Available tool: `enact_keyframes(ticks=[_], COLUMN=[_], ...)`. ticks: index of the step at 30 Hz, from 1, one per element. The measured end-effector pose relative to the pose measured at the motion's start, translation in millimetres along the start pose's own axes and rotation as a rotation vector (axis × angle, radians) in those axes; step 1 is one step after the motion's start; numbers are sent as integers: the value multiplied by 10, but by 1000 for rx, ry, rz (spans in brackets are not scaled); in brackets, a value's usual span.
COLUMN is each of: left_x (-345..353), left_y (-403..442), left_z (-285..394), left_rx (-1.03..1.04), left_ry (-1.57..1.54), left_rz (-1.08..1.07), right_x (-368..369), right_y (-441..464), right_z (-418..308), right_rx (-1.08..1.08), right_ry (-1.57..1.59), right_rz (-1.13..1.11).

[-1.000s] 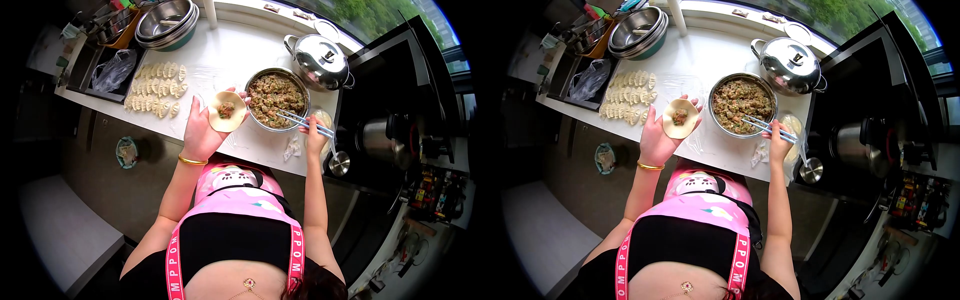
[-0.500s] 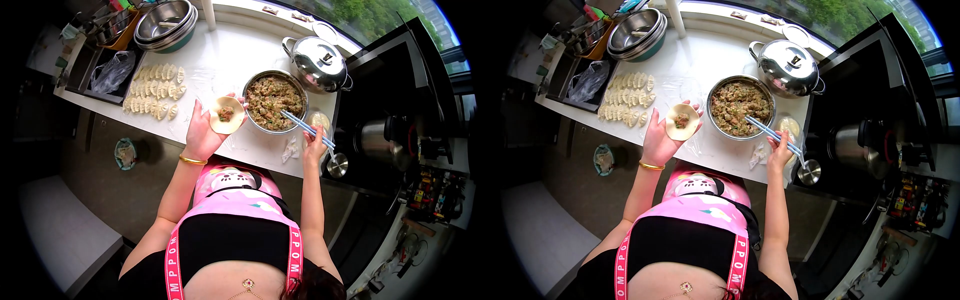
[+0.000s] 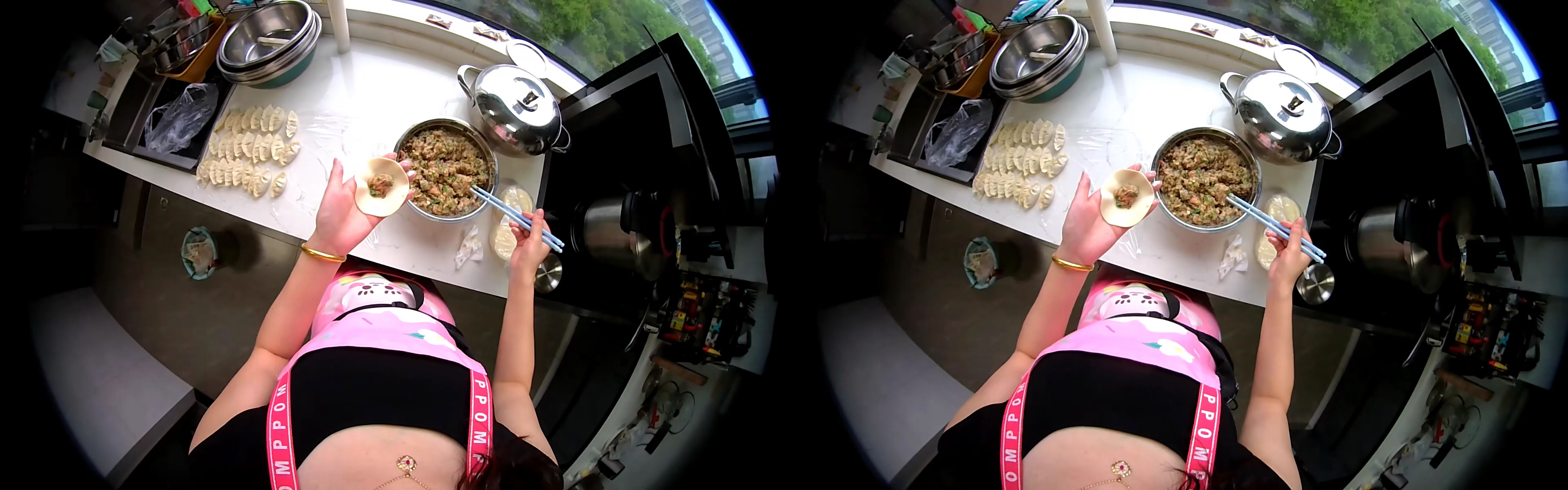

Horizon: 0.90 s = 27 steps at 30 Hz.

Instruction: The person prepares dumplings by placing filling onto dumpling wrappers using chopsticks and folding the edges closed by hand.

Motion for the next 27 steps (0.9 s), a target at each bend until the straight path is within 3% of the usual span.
enact_keyframes(ticks=[8, 12, 19, 27], left_x=[-40, -26, 152, 235], left_y=[-17, 0, 13, -65], left_z=[31, 17, -109, -131], left_rx=[2, -14, -92, -113], left_ry=[-7, 14, 17, 0], left_rz=[-1, -29, -119, -150], right_x=[-12, 245, 681, 849], right_y=[-25, -212, -509, -613], right_z=[-31, -495, -903, -1132], right_rx=[26, -42, -209, -506], right_ry=[100, 187, 107, -111], right_rz=[73, 13, -443, -736])
Point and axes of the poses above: each hand's wrist, its own y-axis towards the middle knuckle, its own x-axis out of the palm, z = x × y, the point moved 2 cm from there along y, towards the middle knuckle, and after that the axes turned 3 degrees about -x, right-handed, at the moved point
